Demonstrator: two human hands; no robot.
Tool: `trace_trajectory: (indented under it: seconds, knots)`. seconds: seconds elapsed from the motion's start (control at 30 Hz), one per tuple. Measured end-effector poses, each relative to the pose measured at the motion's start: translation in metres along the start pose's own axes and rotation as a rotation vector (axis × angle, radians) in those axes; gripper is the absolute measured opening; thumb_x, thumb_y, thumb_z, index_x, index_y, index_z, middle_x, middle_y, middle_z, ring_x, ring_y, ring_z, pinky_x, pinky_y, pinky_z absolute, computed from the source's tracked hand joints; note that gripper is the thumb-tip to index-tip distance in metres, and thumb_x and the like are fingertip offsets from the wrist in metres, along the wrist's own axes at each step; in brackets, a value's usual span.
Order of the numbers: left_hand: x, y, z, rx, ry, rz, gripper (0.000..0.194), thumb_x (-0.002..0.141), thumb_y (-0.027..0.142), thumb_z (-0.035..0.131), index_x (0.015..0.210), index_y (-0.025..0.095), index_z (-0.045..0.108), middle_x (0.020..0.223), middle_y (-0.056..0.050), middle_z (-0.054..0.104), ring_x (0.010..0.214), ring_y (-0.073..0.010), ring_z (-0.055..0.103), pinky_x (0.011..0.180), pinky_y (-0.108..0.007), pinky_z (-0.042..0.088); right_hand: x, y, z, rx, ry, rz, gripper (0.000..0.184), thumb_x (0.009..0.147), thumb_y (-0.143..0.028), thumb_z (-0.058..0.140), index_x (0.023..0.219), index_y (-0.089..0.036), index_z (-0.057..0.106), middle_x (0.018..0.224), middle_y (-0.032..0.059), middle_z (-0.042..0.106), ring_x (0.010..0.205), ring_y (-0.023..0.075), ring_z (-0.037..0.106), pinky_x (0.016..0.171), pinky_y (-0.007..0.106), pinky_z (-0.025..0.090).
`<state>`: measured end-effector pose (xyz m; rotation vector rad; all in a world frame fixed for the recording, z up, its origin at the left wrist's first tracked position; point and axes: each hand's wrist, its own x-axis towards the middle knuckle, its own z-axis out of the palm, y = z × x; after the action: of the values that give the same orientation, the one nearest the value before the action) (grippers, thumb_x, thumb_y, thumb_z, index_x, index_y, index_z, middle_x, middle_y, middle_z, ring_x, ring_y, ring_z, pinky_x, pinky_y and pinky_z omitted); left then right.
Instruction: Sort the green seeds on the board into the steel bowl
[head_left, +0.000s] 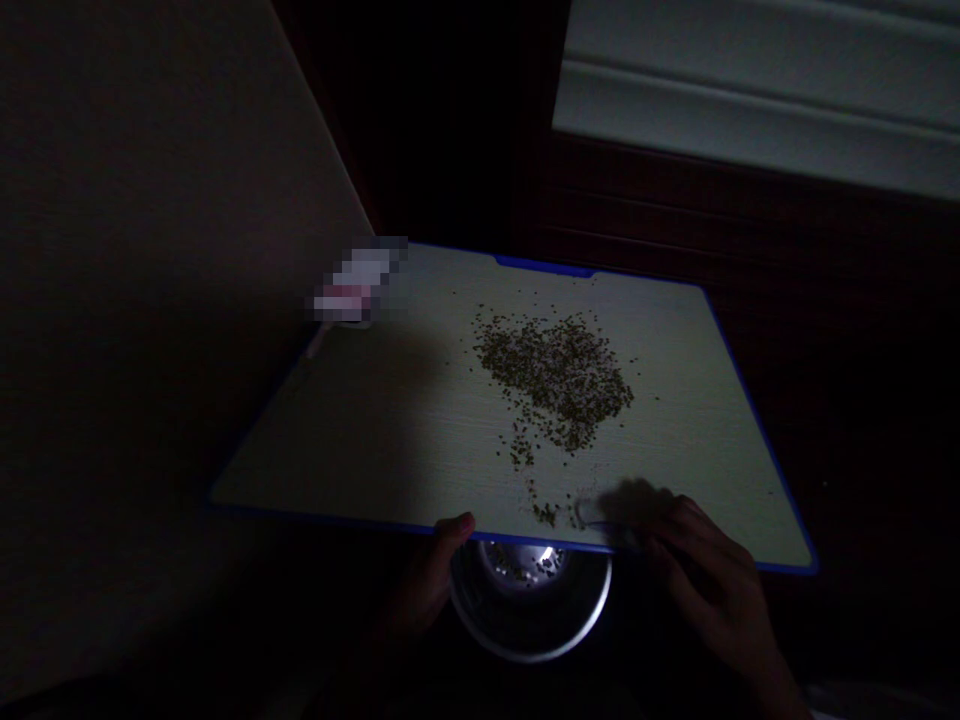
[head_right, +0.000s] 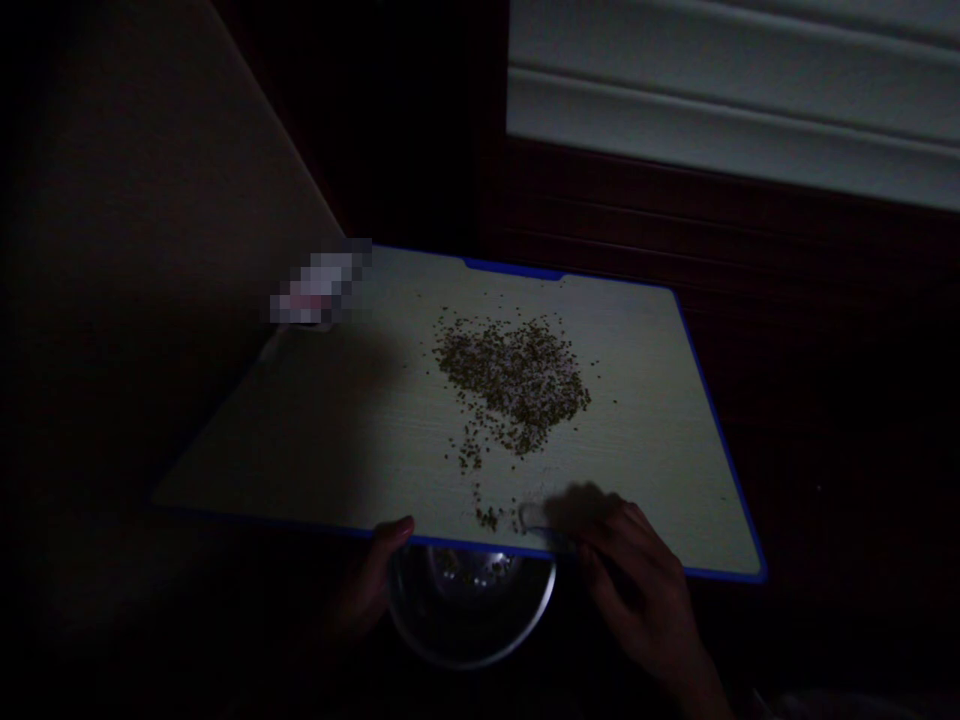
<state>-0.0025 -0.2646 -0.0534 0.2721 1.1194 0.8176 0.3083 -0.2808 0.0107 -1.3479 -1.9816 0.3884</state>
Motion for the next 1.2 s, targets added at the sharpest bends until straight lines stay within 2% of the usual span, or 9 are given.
trace_trajectory:
  seconds: [0.17, 0.3, 0.43, 0.6, 0.7, 0.8, 0.9, 1.0, 1.2]
  knots:
    - [-0.0007, 0.0018, 0.0030, -0.115, -0.040, -0.023, 0.027, 0.087, 0.044, 0.061, 0.092, 0.020, 0.072, 0.086, -0.004, 0.079, 0.099, -0.0297, 0.070, 0.097, -0.043, 0.046, -0.0022, 0.0037, 0.0008, 0.026, -0.059, -0.013, 0.027, 0.087, -0.018, 0.063, 0.112, -0.027, 0.067, 0.105, 0.0058, 0.072, 0.098, 0.0260, 0.068, 0.093, 0.052, 0.052]
    - [-0.0042, 0.0045, 0.0072, -0.119, -0.024, -0.025, 0.023, 0.085, 0.042, 0.064, 0.085, 0.021, 0.072, 0.080, -0.003, 0.078, 0.103, -0.0294, 0.069, 0.095, -0.040, 0.047, -0.0016, 0.0024, -0.0005, -0.005, -0.066, -0.026, 0.025, 0.088, -0.018, 0.062, 0.110, -0.027, 0.068, 0.103, 0.0052, 0.073, 0.096, 0.0251, 0.069, 0.092, 0.049, 0.053]
    - [-0.0045, 0.0047, 0.0072, -0.092, 0.009, -0.005, 0.022, 0.085, 0.042, 0.063, 0.087, 0.021, 0.071, 0.087, -0.001, 0.079, 0.097, -0.0272, 0.070, 0.095, -0.039, 0.046, 0.0015, -0.0003, -0.0013, -0.003, -0.106, -0.044, 0.023, 0.088, -0.016, 0.060, 0.107, -0.026, 0.068, 0.098, 0.0045, 0.073, 0.094, 0.0244, 0.069, 0.091, 0.049, 0.053]
    - [-0.0021, 0.0050, 0.0033, -0.032, -0.004, 0.032, 0.019, 0.085, 0.041, 0.063, 0.081, 0.023, 0.070, 0.079, 0.002, 0.077, 0.086, -0.0267, 0.071, 0.091, -0.040, 0.048, 0.0025, 0.0001, -0.0015, 0.003, -0.159, -0.079, 0.031, 0.089, -0.015, 0.060, 0.117, -0.028, 0.066, 0.102, 0.0042, 0.072, 0.095, 0.0245, 0.068, 0.091, 0.051, 0.053]
    - [-0.0010, 0.0045, 0.0019, -0.035, -0.039, 0.034, 0.020, 0.085, 0.042, 0.063, 0.080, 0.024, 0.071, 0.080, 0.001, 0.077, 0.087, -0.0275, 0.071, 0.090, -0.040, 0.048, 0.0015, 0.0006, -0.0003, -0.008, -0.135, -0.076, 0.032, 0.089, -0.017, 0.060, 0.118, -0.028, 0.066, 0.103, 0.0051, 0.072, 0.094, 0.0246, 0.069, 0.090, 0.049, 0.054]
    - [-0.0016, 0.0041, 0.0032, -0.039, -0.022, 0.036, 0.022, 0.085, 0.043, 0.062, 0.084, 0.024, 0.072, 0.087, -0.002, 0.078, 0.096, -0.0292, 0.070, 0.094, -0.040, 0.046, -0.0003, 0.0021, 0.0020, -0.051, -0.084, -0.074, 0.032, 0.089, -0.019, 0.061, 0.119, -0.027, 0.065, 0.108, 0.0056, 0.072, 0.101, 0.0262, 0.068, 0.095, 0.051, 0.052]
    - [-0.0031, 0.0044, 0.0059, -0.061, -0.007, 0.020, 0.023, 0.085, 0.044, 0.063, 0.085, 0.023, 0.072, 0.093, -0.004, 0.079, 0.103, -0.0301, 0.069, 0.097, -0.041, 0.045, -0.0004, 0.0029, 0.0040, -0.074, -0.029, -0.054, 0.030, 0.089, -0.019, 0.061, 0.117, -0.027, 0.064, 0.108, 0.0062, 0.072, 0.100, 0.0259, 0.068, 0.092, 0.049, 0.054]
    - [-0.0031, 0.0051, 0.0075, -0.074, 0.006, -0.007, 0.023, 0.082, 0.045, 0.065, 0.080, 0.023, 0.072, 0.084, -0.003, 0.078, 0.101, -0.0313, 0.069, 0.094, -0.042, 0.047, 0.0022, 0.0009, 0.0044, -0.081, 0.025, -0.032, 0.027, 0.088, -0.018, 0.061, 0.114, -0.026, 0.064, 0.104, 0.0065, 0.072, 0.096, 0.0254, 0.068, 0.086, 0.045, 0.056]
    - [-0.0026, 0.0064, 0.0082, -0.093, 0.001, -0.011, 0.020, 0.079, 0.043, 0.068, 0.075, 0.024, 0.072, 0.078, -0.002, 0.077, 0.095, -0.0294, 0.071, 0.094, -0.040, 0.047, 0.0063, -0.0029, 0.0039, -0.012, -0.063, -0.080, 0.028, 0.087, -0.017, 0.061, 0.113, -0.025, 0.067, 0.100, 0.0060, 0.072, 0.093, 0.0247, 0.069, 0.086, 0.046, 0.055]
